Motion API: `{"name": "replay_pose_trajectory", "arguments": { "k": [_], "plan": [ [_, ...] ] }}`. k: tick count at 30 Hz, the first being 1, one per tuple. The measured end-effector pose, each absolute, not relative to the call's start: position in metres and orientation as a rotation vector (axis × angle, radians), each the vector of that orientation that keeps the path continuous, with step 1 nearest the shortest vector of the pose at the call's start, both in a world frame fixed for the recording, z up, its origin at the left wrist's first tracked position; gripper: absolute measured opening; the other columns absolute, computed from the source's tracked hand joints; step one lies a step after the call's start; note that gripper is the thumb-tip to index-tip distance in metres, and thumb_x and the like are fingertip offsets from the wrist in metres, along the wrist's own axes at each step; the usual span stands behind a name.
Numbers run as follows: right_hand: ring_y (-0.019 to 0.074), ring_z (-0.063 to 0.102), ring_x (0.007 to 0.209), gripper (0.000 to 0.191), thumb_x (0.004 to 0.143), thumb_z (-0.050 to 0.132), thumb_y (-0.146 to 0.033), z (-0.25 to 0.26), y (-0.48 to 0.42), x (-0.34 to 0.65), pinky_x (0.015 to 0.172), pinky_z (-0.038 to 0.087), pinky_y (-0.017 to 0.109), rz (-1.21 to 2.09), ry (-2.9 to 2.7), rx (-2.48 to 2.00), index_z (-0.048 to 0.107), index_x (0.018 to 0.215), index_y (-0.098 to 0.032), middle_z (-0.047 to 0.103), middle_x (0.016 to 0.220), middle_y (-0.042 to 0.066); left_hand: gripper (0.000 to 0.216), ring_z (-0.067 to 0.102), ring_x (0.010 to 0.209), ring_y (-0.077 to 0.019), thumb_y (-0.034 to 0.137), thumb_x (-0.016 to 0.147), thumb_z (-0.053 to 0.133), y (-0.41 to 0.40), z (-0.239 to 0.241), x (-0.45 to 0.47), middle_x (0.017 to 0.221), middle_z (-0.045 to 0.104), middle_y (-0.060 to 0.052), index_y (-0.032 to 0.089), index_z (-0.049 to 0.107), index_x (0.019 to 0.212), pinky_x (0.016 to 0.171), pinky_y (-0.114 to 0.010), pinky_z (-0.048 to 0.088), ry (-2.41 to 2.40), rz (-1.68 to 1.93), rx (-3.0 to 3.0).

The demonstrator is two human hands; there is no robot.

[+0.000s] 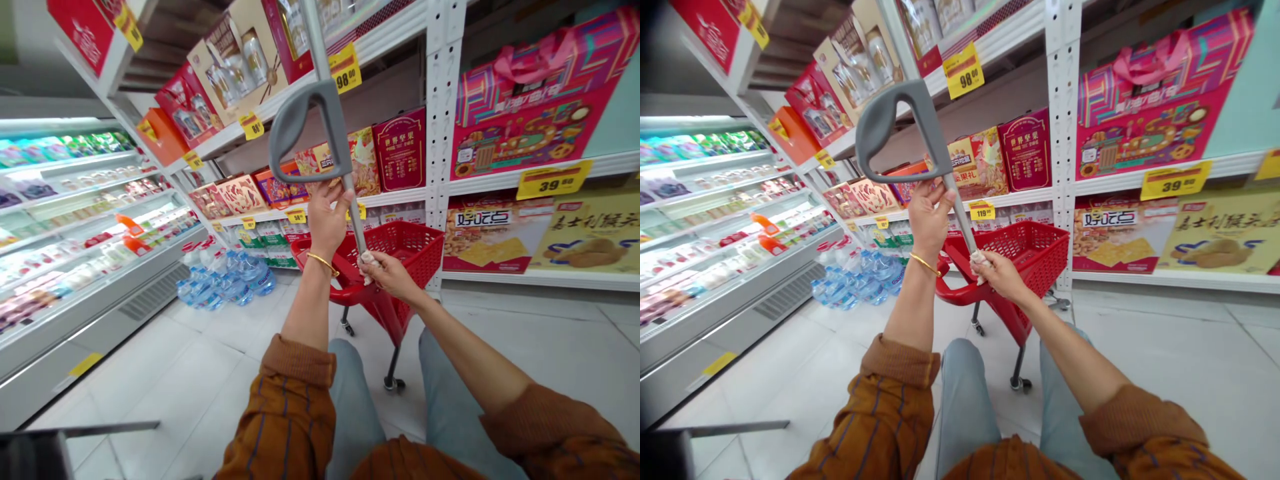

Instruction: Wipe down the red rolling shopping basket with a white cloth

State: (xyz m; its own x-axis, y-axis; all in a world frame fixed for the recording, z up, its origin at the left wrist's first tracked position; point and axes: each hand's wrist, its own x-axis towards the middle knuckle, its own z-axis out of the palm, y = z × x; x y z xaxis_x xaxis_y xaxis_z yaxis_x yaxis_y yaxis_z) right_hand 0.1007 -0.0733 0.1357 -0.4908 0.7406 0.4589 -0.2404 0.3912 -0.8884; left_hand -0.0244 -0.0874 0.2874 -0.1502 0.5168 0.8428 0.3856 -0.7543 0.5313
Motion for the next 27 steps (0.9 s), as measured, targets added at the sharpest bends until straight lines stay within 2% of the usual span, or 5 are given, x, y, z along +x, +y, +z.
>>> {"name": "replay_pose_trajectory", "arguments": {
  "k": [5,10,17,22,27],
  "plan": [
    [0.0209,0.061,0.091,0.029,0.085,0.059,-0.041,0.129,-0.083,0.088,0.086,0.048,0.034,0.838,-1.713,-0.570,0.067,0.103,-0.019,0.067,0.097,0.007,0.054,0.056,0.124,-0.0259,0.053,0.083,0.065,-0.084,0.286,-0.036,0.121,0.065,-0.007,0.026,0.051,0.127,0.107,-0.045,0.042,1.116,2.025,1.999],
    [0.0229,0.059,0.103,0.034,0.090,0.053,-0.038,0.116,-0.090,0.077,0.096,0.046,0.038,0.641,-1.729,-0.582,0.063,0.116,-0.019,0.065,0.110,0.010,0.047,0.047,0.133,-0.0226,0.051,0.088,0.058,-0.091,0.272,-0.042,0.131,0.060,-0.006,0.027,0.052,0.128,0.113,-0.040,0.034,1.285,2.045,1.980],
    [0.0217,0.050,0.124,0.045,0.094,0.046,-0.029,0.082,-0.092,0.076,0.108,0.040,0.043,0.462,-1.745,-0.534,0.046,0.138,-0.024,0.057,0.130,0.009,0.036,0.049,0.130,-0.0248,0.035,0.093,0.050,-0.143,0.195,-0.036,0.130,0.062,-0.010,0.020,0.058,0.125,0.121,-0.048,0.011,1.934,1.674,2.192],
    [0.0223,0.029,0.142,0.038,0.096,0.041,-0.023,0.055,-0.082,0.077,0.114,0.032,0.051,0.297,-1.813,-0.444,0.054,0.132,-0.026,0.046,0.144,0.008,0.034,0.050,0.129,-0.0283,0.022,0.091,0.047,-0.166,0.135,-0.041,0.130,0.062,-0.015,0.015,0.062,0.120,0.118,-0.052,0.016,2.155,1.232,2.355],
    [0.0258,0.013,0.146,0.040,0.095,0.044,-0.024,0.025,-0.067,0.070,0.117,0.019,0.059,0.218,-1.964,-0.460,0.053,0.134,-0.021,0.049,0.143,0.009,0.033,0.061,0.107,-0.0274,0.028,0.093,0.045,-0.160,0.123,-0.055,0.115,0.069,-0.014,0.018,0.065,0.117,0.106,-0.045,0.031,2.182,1.054,2.440]
  ]
}}
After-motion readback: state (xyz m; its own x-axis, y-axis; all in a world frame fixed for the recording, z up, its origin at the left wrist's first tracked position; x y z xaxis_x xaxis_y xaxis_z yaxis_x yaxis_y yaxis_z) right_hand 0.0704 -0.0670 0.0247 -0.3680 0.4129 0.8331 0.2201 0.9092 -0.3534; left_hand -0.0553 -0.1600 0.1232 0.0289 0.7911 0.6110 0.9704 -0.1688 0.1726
